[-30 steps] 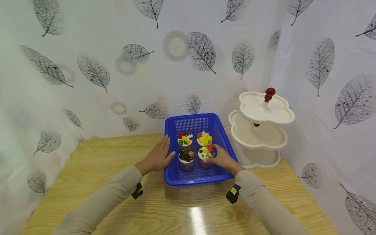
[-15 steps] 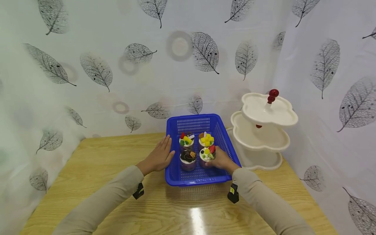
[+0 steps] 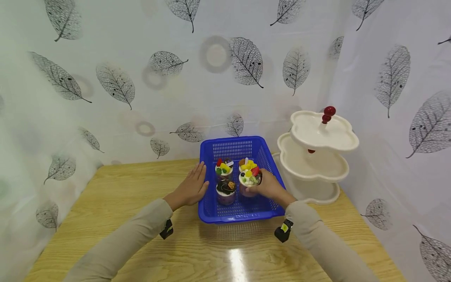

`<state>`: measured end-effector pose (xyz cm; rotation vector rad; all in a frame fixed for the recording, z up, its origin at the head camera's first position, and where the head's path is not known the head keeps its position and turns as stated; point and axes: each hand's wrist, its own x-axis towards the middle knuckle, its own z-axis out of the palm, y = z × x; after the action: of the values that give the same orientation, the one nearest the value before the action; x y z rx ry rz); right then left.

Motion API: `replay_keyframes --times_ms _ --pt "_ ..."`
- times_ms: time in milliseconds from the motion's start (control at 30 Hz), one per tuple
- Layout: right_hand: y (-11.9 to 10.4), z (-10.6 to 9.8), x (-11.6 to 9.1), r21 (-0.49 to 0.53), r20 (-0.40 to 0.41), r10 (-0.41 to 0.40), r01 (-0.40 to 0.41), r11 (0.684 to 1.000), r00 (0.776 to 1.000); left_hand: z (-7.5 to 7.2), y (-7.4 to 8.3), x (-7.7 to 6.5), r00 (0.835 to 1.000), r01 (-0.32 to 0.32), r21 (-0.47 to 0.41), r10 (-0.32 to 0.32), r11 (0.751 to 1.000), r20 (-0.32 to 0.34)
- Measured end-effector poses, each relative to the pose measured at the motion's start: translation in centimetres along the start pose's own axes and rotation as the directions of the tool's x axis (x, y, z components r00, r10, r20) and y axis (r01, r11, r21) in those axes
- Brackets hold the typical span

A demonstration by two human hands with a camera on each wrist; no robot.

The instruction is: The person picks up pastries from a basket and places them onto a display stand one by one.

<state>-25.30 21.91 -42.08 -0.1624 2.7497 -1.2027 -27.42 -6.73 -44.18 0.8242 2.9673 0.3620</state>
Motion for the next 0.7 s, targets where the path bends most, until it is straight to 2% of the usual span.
replay_keyframes --times_ms 367,567,700 --pt "-3.6 -6.2 -1.4 0.148 -0.079 -0.112 0.122 0.981 0.991 -0.3 0.2 -0.1 1.000 0.006 -0.005 -0.006 1.000 -0.011" --pt "-4.8 -9.8 -2.3 0.197 -0.125 -0.100 0.123 0.973 0.987 -0.2 0.2 -0.1 1.000 0.001 -0.023 -0.001 1.000 -0.012" --pt "-5.1 -11.7 -2.7 0.215 -0.189 -0.085 0.126 0.968 0.978 -0.2 0.3 -0.1 1.000 0.006 -0.018 -0.007 1.000 -0.007"
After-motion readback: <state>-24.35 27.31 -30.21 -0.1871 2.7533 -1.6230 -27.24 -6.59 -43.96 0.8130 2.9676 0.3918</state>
